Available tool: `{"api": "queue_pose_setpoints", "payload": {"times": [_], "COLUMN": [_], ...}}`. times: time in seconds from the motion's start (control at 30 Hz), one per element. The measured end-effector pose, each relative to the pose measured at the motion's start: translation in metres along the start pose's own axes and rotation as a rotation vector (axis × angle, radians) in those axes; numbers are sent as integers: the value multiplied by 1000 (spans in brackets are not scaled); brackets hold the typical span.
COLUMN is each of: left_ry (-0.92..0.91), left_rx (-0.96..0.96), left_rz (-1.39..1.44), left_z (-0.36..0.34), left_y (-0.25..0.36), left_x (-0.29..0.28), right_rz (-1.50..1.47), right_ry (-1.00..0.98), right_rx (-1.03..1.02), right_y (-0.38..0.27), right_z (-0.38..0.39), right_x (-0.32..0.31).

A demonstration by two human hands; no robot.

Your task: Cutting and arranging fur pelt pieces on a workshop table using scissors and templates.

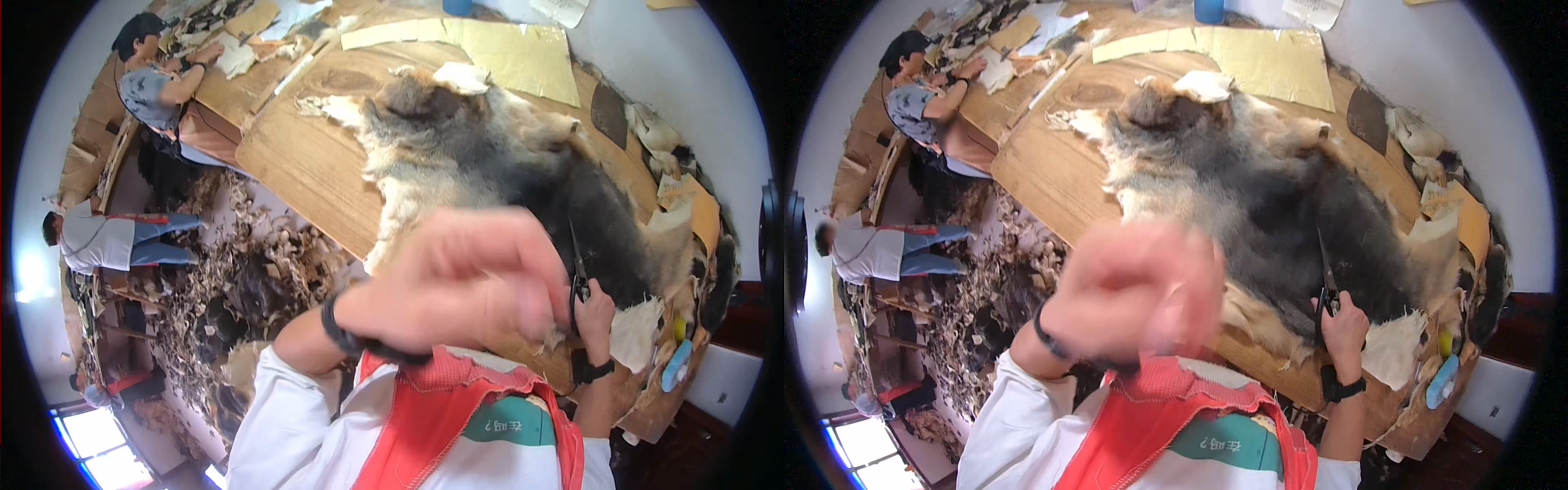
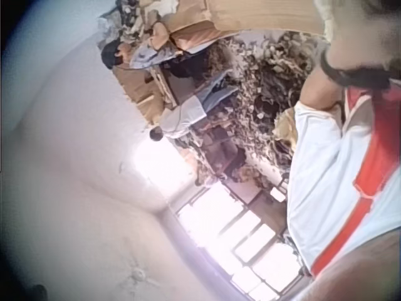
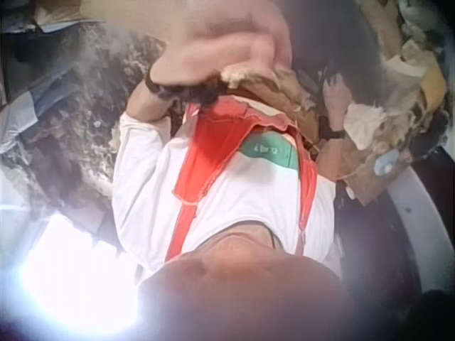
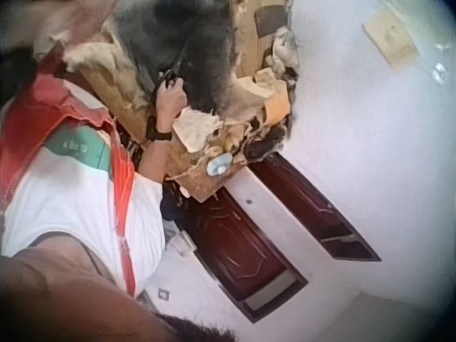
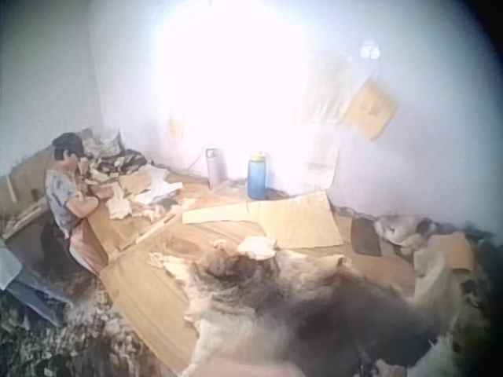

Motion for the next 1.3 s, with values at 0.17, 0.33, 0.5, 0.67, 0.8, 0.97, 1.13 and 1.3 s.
{"api": "queue_pose_setpoints", "payload": {"times": [0.17,0.33,0.5,0.67,0.8,0.97,1.13,1.3], "left_ry": [-89,-24,-102,-699,-384,-377,-101,433], "left_rx": [-183,-6,-167,-703,-804,-307,-380,-553], "left_rz": [-1414,-1939,-2047,-1780,-1616,-1805,-1639,-659], "left_z": [-2,-5,-3,8,21,-47,-106,-118], "left_y": [-58,-49,-54,-9,33,-24,-101,-61], "left_x": [-194,-322,-375,-323,-310,-259,-301,-425], "right_rz": [-32,7,3,27,26,87,135,16], "right_ry": [20,-12,-9,-56,5,-10,46,211], "right_rx": [-4,53,50,111,61,83,160,408], "right_y": [0,-8,-3,1,-1,-13,-27,-30], "right_z": [14,24,24,22,20,18,34,54], "right_x": [-4,-6,-1,-3,-5,-3,3,15]}}
Point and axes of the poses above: each hand's wrist, its own z-axis away from the middle knuckle, its own x-axis out of the palm, y = z × x, the point moved 1 cm from there along -z, towards the middle knuckle, and after that the axes turned 13 degrees about x, right-handed, at the moved point
